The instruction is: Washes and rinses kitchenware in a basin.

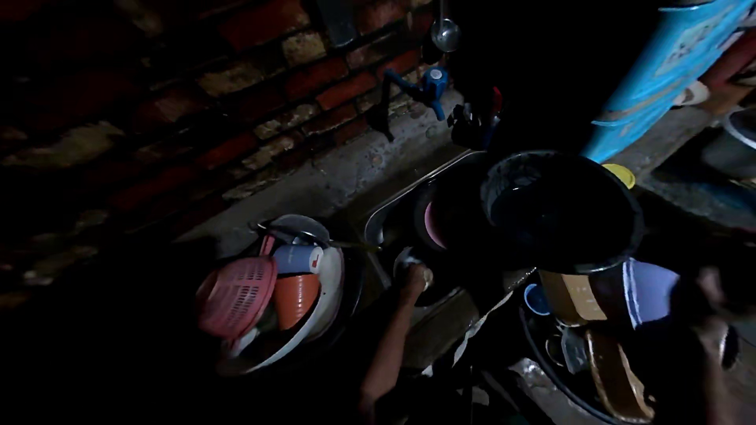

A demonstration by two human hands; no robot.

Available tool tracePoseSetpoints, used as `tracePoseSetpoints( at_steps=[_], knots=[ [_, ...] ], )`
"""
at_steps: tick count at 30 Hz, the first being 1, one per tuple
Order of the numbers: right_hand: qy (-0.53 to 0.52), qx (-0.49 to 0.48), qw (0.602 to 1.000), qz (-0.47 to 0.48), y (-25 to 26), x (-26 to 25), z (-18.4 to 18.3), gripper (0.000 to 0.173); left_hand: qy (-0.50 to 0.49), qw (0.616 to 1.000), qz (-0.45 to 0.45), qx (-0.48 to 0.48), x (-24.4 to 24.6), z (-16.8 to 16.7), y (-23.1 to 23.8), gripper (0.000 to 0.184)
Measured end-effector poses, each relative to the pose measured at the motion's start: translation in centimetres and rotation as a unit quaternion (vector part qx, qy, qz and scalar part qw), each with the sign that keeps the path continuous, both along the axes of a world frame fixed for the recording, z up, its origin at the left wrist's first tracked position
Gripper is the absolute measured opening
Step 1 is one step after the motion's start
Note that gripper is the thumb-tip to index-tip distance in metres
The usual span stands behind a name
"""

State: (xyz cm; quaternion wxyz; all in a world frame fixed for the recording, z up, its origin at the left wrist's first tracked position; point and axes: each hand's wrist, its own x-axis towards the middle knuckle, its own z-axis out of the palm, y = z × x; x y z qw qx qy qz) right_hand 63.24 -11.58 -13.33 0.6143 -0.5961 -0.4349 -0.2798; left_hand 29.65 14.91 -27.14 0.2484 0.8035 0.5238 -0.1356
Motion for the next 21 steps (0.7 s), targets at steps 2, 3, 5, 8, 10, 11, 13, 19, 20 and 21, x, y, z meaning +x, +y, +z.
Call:
tracePoseSetpoints(
  at_steps=[2,3,5,8,10,11,13,19,20,21],
  knots=[
    [-0.051,-0.071,0.996,0.012,1.9,-5.3,0.3,0.028,0.019,1.000,0.024,0.004,-0.5,1.7,0.0,0.042],
    [-0.058,-0.126,0.990,0.031,2.9,-8.0,0.2,0.025,0.021,0.999,0.044,0.016,-1.0,2.1,-0.1,0.049],
    [-0.047,-0.272,0.955,0.105,5.8,-12.5,-0.7,0.028,0.009,0.995,0.074,0.060,-1.9,2.0,-0.6,0.059],
    [-0.045,-0.455,0.872,0.176,12.4,-15.6,-4.5,0.026,0.060,0.997,0.049,0.010,-0.9,3.1,-1.8,0.057],
    [-0.001,-0.601,0.779,0.178,16.9,-16.4,-5.9,0.034,0.066,0.997,0.017,-0.037,-0.4,2.1,-2.1,0.054],
    [0.026,-0.662,0.730,0.170,18.9,-16.8,-6.1,0.037,0.064,0.997,0.010,-0.037,-0.6,0.8,-2.2,0.055],
    [0.072,-0.732,0.659,0.158,22.1,-17.5,-6.6,0.039,0.050,0.998,0.012,-0.042,-1.1,0.0,-2.7,0.056],
    [0.137,-0.694,0.670,0.225,23.5,-19.5,-4.0,0.040,-0.034,0.998,-0.029,-0.033,-2.7,2.5,0.1,0.040],
    [0.144,-0.655,0.696,0.256,22.5,-19.6,-3.6,0.035,-0.070,0.997,-0.019,-0.034,-3.2,2.3,0.7,0.040],
    [0.153,-0.616,0.721,0.276,21.9,-19.3,-4.1,0.033,-0.100,0.994,0.001,-0.041,-3.6,2.2,1.1,0.041]
  ],
)
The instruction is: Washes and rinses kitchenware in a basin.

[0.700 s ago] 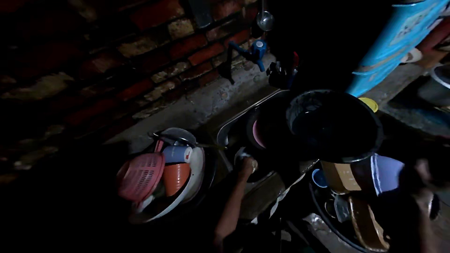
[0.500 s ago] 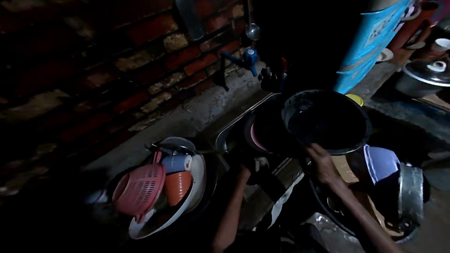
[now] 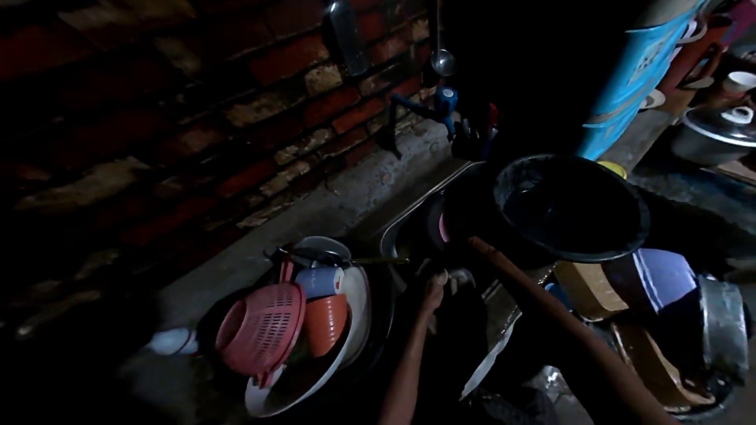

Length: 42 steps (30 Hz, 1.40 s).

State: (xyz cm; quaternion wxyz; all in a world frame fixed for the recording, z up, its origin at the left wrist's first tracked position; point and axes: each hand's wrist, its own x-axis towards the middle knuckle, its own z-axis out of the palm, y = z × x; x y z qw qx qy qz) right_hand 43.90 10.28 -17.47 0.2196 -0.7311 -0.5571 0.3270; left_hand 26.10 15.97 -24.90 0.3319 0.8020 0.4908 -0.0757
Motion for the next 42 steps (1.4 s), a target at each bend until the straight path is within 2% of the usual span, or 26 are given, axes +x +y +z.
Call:
tracePoseSetpoints(
  at_steps=[1,3,5,8,9,13,15,17,19,21,23,25,27,30,31,34,36,39,40,42],
  knots=[
    [0.016,0.015,1.000,0.010,0.1,0.4,-1.2,0.034,-0.022,0.999,0.030,-0.020,-0.4,0.2,0.3,0.042],
    [-0.018,0.015,0.998,0.051,1.6,1.0,-3.9,0.036,-0.068,0.991,0.097,-0.057,-0.9,1.3,-0.2,0.042],
    [-0.077,-0.018,0.996,0.044,2.9,0.8,-3.6,0.034,-0.161,0.972,0.152,-0.076,-0.9,2.1,-1.1,0.044],
    [-0.145,-0.108,0.983,0.031,4.1,0.3,-1.9,0.034,-0.309,0.931,0.157,-0.115,-2.2,0.1,-0.7,0.068],
    [-0.142,-0.109,0.984,0.006,4.5,0.1,-1.7,0.034,-0.342,0.915,0.162,-0.137,-2.3,-0.1,-0.4,0.068],
    [-0.094,-0.061,0.991,-0.068,5.5,-0.2,-0.9,0.038,-0.446,0.850,0.217,-0.176,-2.4,-0.3,-0.1,0.034],
    [-0.054,-0.046,0.993,-0.097,5.7,0.1,-0.4,0.037,-0.466,0.836,0.220,-0.189,-2.5,-0.6,-0.1,0.040],
    [-0.007,-0.043,0.990,-0.132,5.3,0.4,0.8,0.039,-0.433,0.850,0.243,-0.177,-2.6,-0.9,-0.3,0.050],
    [0.052,-0.042,0.985,-0.159,4.3,0.8,2.2,0.040,-0.377,0.876,0.270,-0.134,-2.3,-1.0,-0.7,0.049],
    [0.108,-0.013,0.977,-0.186,3.5,1.2,2.0,0.040,-0.309,0.921,0.212,-0.101,-2.3,-0.5,-1.0,0.049],
    [0.163,0.033,0.960,-0.224,2.9,1.4,0.8,0.038,-0.264,0.953,0.139,-0.061,-2.0,-0.3,-0.8,0.059],
    [0.229,0.072,0.934,-0.264,1.8,1.3,0.0,0.035,-0.316,0.937,0.144,-0.041,-1.4,-0.1,-1.2,0.055],
    [0.283,0.104,0.910,-0.285,0.7,0.9,-0.1,0.036,-0.432,0.885,0.164,-0.062,-0.8,1.1,-1.1,0.051],
    [0.319,0.155,0.888,-0.294,0.0,-0.3,-0.5,0.035,-0.579,0.800,0.143,-0.070,1.2,4.1,-0.2,0.067],
    [0.323,0.176,0.882,-0.295,-0.1,-0.7,-0.6,0.034,-0.595,0.790,0.135,-0.054,2.3,5.2,0.1,0.068],
    [0.338,0.252,0.859,-0.290,-0.4,-1.9,-0.7,0.031,-0.587,0.799,0.109,0.070,5.4,6.4,0.4,0.047],
    [0.347,0.303,0.842,-0.282,-0.4,-2.4,-0.3,0.030,-0.585,0.795,0.060,0.148,7.1,6.3,0.0,0.029],
    [0.338,0.340,0.839,-0.256,-1.0,-2.7,0.3,0.029,-0.554,0.792,-0.020,0.254,8.4,6.5,1.0,0.026],
    [0.316,0.351,0.847,-0.243,-1.3,-2.7,0.6,0.029,-0.541,0.801,-0.030,0.255,8.8,7.3,2.2,0.028],
    [0.287,0.368,0.856,-0.223,-1.9,-2.9,0.9,0.029,-0.524,0.835,0.009,0.167,9.3,9.6,5.5,0.030]
  ],
)
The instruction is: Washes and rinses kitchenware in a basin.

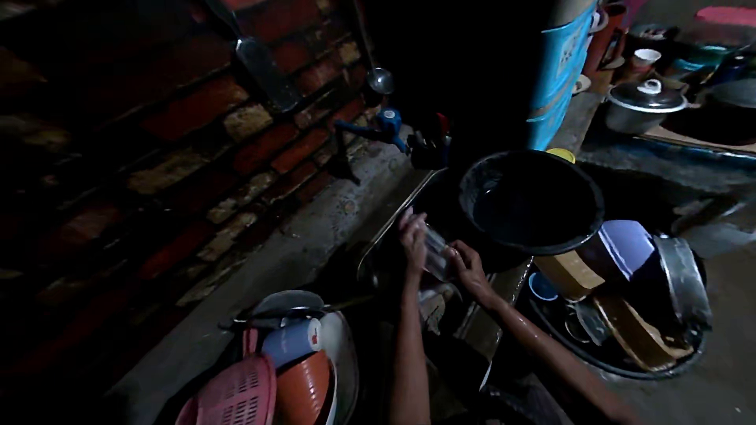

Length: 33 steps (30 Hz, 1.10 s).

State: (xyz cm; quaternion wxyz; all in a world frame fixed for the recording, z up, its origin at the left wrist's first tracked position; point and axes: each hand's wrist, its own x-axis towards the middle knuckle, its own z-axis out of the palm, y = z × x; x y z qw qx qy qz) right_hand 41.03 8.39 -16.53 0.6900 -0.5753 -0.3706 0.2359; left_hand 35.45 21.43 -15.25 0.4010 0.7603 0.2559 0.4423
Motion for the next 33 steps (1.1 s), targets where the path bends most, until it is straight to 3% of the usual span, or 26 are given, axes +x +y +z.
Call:
tracePoseSetpoints(
  at_steps=[2,3,6,8,10,12,14,16,19,21,24,26,28,30,31,33],
  knots=[
    [-0.011,0.028,1.000,-0.008,0.0,-0.3,-0.2,0.027,0.013,0.997,0.009,-0.079,0.4,0.7,2.3,0.031],
    [-0.010,0.039,0.999,-0.021,0.3,-0.2,-0.4,0.026,0.016,0.998,0.007,-0.065,0.7,0.5,2.0,0.032],
    [0.012,0.040,0.998,-0.050,1.3,0.9,-1.0,0.027,0.024,0.990,-0.037,0.132,1.3,-0.7,-2.6,0.027],
    [0.012,0.027,0.998,-0.046,1.2,1.0,-1.4,0.029,-0.003,0.984,-0.054,0.170,1.4,-1.4,-2.2,0.029],
    [0.013,0.022,0.999,-0.030,0.6,0.6,-1.5,0.028,-0.025,0.997,-0.077,-0.002,1.4,-1.3,1.8,0.030],
    [0.059,0.041,0.997,-0.020,-0.1,0.2,-1.7,0.024,-0.014,0.979,-0.098,-0.176,0.9,-2.1,6.5,0.032],
    [0.155,0.083,0.984,-0.037,0.2,0.2,-1.8,0.021,-0.050,0.952,-0.099,-0.287,0.5,-3.3,7.9,0.036],
    [0.273,0.121,0.952,-0.072,1.2,0.6,-1.9,0.026,-0.095,0.940,0.019,-0.328,1.0,-3.6,6.5,0.035],
    [0.401,0.118,0.904,-0.091,2.6,0.6,-1.7,0.031,-0.078,0.918,0.188,-0.340,1.1,-3.2,1.3,0.043],
    [0.443,0.102,0.887,-0.087,3.4,0.4,-1.4,0.032,-0.103,0.923,0.214,-0.301,1.3,-3.9,-2.5,0.048],
    [0.477,0.065,0.871,-0.092,5.0,0.0,-0.2,0.029,-0.100,0.986,0.122,-0.061,0.1,-6.7,-5.1,0.057],
    [0.456,0.044,0.883,-0.097,5.4,-0.1,0.6,0.024,-0.056,0.985,0.112,0.122,-0.1,-7.3,-4.8,0.050],
    [0.404,0.030,0.911,-0.084,5.6,0.3,0.5,0.022,0.017,0.974,0.057,0.218,-0.3,-5.7,-3.6,0.038],
    [0.345,0.000,0.937,-0.053,5.2,0.9,0.1,0.023,0.078,0.969,-0.024,0.235,0.0,-3.7,-1.5,0.033],
    [0.327,-0.009,0.944,-0.038,5.0,1.0,0.1,0.023,0.089,0.975,-0.059,0.194,0.4,-3.0,0.1,0.034],
    [0.308,0.005,0.951,-0.013,4.3,0.6,0.1,0.022,0.075,0.993,-0.093,0.024,1.0,-1.9,3.1,0.041]
  ],
)
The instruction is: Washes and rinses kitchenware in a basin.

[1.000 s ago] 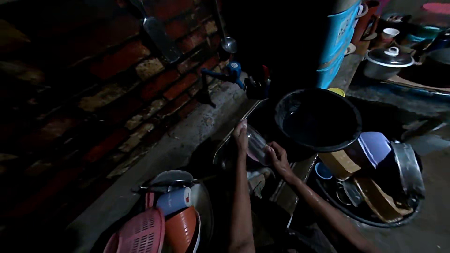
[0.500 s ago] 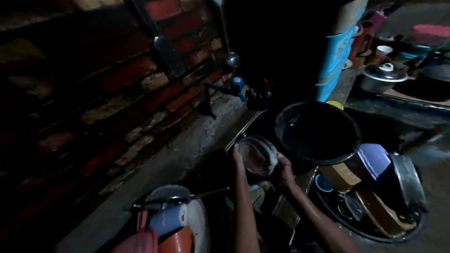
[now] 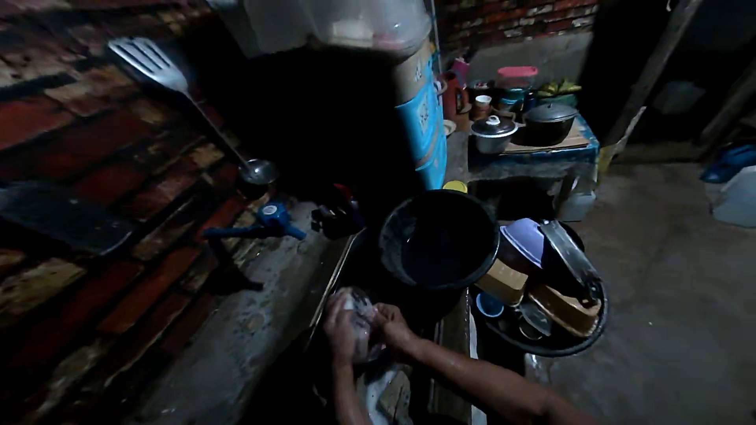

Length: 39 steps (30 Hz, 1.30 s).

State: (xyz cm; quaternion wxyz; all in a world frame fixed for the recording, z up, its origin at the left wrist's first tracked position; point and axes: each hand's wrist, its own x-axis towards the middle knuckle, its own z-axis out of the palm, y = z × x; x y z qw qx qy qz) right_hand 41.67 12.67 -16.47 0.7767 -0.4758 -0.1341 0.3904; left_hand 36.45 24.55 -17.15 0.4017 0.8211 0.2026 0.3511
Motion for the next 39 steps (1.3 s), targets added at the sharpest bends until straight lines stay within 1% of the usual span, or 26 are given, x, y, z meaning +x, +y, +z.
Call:
tracePoseSetpoints(
  at_steps=[2,4,6,7,9,10,11,12,13,14,15,16,18,19,20,21,23,25,27,29,31,32,33,35,37,39],
  knots=[
    [-0.007,0.039,0.999,0.004,-0.7,-0.3,0.2,0.020,0.008,0.992,0.054,-0.110,0.0,0.7,2.0,0.046],
    [-0.008,0.062,0.998,0.002,-1.1,-0.4,0.2,0.019,0.021,0.987,0.090,-0.131,-0.4,0.4,1.8,0.050],
    [0.000,0.066,0.998,-0.002,-0.9,0.1,-0.2,0.019,0.001,0.993,0.070,-0.093,-0.9,0.2,-1.0,0.051],
    [0.005,0.065,0.998,-0.007,-0.7,0.5,-0.6,0.019,-0.024,0.997,0.056,-0.048,-1.2,-0.4,-2.8,0.052],
    [0.013,0.077,0.997,-0.019,-0.6,1.1,-1.0,0.021,-0.099,0.993,0.049,0.050,-1.7,-2.8,-4.4,0.054],
    [0.013,0.087,0.996,-0.023,-0.7,1.2,-1.0,0.022,-0.140,0.986,0.066,0.061,-1.9,-4.4,-4.1,0.054],
    [0.013,0.098,0.995,-0.023,-0.9,1.1,-1.0,0.023,-0.172,0.981,0.091,0.021,-2.2,-5.8,-3.5,0.054],
    [0.016,0.106,0.994,-0.023,-1.3,0.8,-0.7,0.023,-0.192,0.972,0.113,-0.069,-2.9,-6.4,-3.2,0.054],
    [0.020,0.114,0.993,-0.024,-1.6,0.5,-0.5,0.023,-0.211,0.949,0.145,-0.186,-3.5,-5.9,-3.1,0.050],
    [0.032,0.119,0.992,-0.024,-1.8,0.2,-0.4,0.025,-0.229,0.914,0.175,-0.285,-3.9,-5.2,-2.9,0.044],
    [0.058,0.120,0.991,-0.025,-1.9,-0.1,-0.7,0.026,-0.245,0.881,0.181,-0.362,-4.4,-4.4,-2.8,0.044],
    [0.095,0.116,0.988,-0.028,-1.9,-0.5,-1.0,0.028,-0.267,0.854,0.162,-0.417,-4.5,-3.2,-2.7,0.049],
    [0.189,0.092,0.976,-0.053,-1.5,-1.2,-1.9,0.031,-0.329,0.811,0.084,-0.477,-4.1,-0.6,-2.2,0.066],
    [0.231,0.077,0.967,-0.072,-1.0,-1.4,-2.3,0.030,-0.351,0.803,0.042,-0.479,-4.0,0.7,-2.4,0.063],
    [0.258,0.057,0.960,-0.088,-0.7,-1.5,-2.7,0.028,-0.349,0.813,-0.002,-0.466,-4.1,1.5,-2.7,0.050],
    [0.271,0.039,0.957,-0.092,-0.4,-1.6,-3.1,0.028,-0.298,0.851,-0.033,-0.432,-4.5,2.1,-2.8,0.033],
    [0.260,0.002,0.964,-0.064,0.2,-1.4,-4.0,0.031,-0.199,0.916,0.006,-0.348,-4.9,3.8,-4.1,0.019],
    [0.224,-0.008,0.974,0.011,0.6,-0.6,-4.3,0.049,-0.113,0.957,0.032,-0.264,-4.7,5.1,-5.6,0.025],
    [0.159,-0.008,0.985,0.062,0.8,-0.1,-3.7,0.057,0.000,0.986,0.011,-0.164,-5.0,5.5,-6.6,0.032],
    [0.149,0.033,0.986,0.062,0.4,0.7,-2.1,0.060,0.143,0.988,-0.021,-0.056,-5.2,6.4,-7.7,0.033],
    [0.176,0.103,0.977,0.062,0.2,2.2,-1.3,0.062,0.260,0.963,-0.072,0.016,-5.0,6.9,-8.2,0.031],
    [0.183,0.136,0.970,0.091,-0.1,3.0,-1.3,0.062,0.303,0.947,-0.098,0.043,-5.1,6.9,-8.2,0.030],
    [0.182,0.142,0.965,0.125,-0.4,3.7,-1.6,0.055,0.336,0.932,-0.118,0.064,-5.1,6.8,-8.2,0.030],
    [0.154,0.071,0.972,0.163,-1.6,4.5,-1.9,0.034,0.348,0.922,-0.148,0.079,-5.5,5.9,-7.7,0.034],
    [0.088,-0.022,0.983,0.162,-2.6,4.2,-1.4,0.039,0.297,0.941,-0.163,0.020,-6.0,5.1,-6.8,0.041],
    [0.047,-0.056,0.988,0.139,-2.7,3.1,-2.3,0.035,0.215,0.960,-0.159,-0.079,-6.7,4.2,-5.7,0.050]
  ],
)
